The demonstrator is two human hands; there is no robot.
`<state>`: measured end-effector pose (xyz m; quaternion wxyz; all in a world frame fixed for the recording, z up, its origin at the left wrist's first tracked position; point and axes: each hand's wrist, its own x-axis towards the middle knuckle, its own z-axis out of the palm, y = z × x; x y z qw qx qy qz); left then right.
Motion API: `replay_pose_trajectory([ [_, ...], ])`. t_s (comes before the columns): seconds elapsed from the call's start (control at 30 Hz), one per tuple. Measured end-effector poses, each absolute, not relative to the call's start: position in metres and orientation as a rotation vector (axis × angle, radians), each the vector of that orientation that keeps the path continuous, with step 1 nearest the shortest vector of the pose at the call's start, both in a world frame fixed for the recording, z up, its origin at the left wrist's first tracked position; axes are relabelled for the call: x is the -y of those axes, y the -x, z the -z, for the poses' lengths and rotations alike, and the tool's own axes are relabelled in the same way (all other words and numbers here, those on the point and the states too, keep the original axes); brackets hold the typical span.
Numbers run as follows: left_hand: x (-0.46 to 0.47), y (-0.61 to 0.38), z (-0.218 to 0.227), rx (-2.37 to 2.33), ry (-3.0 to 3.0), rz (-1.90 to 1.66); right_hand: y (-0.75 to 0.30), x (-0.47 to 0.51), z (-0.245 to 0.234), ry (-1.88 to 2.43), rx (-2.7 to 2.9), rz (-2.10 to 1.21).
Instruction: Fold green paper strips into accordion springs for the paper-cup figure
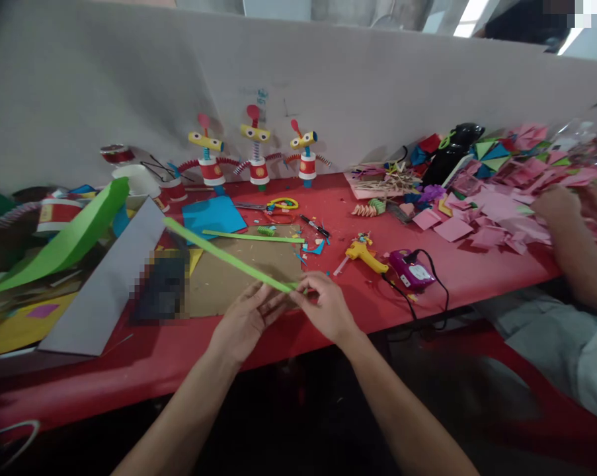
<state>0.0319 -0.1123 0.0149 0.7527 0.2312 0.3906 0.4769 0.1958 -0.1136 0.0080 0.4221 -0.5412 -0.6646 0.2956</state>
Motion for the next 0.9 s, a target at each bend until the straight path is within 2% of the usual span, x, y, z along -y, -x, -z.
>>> replay_pose_trajectory([
  [0.2, 0.099, -0.036, -0.017, -0.868, -0.473, -1.062, -0.179, 0.124, 0.010, 1.316, 1.286, -0.838],
  [0.37, 0.074, -0.038, -0.019, -0.857, -0.518, -1.089, -0.189, 0.098, -0.002, 1.307, 1.406, -0.826],
  [0.57, 0.024, -0.030, -0.016, -0.872, -0.548, -1.267, -0.188, 0.038, -0.018, 1.060, 1.280, -1.066],
  [0.9, -0.013, -0.032, -0.010, -0.947, -0.637, -1.452, -0.184, -0.004, -0.010, 1.023, 1.319, -1.111],
])
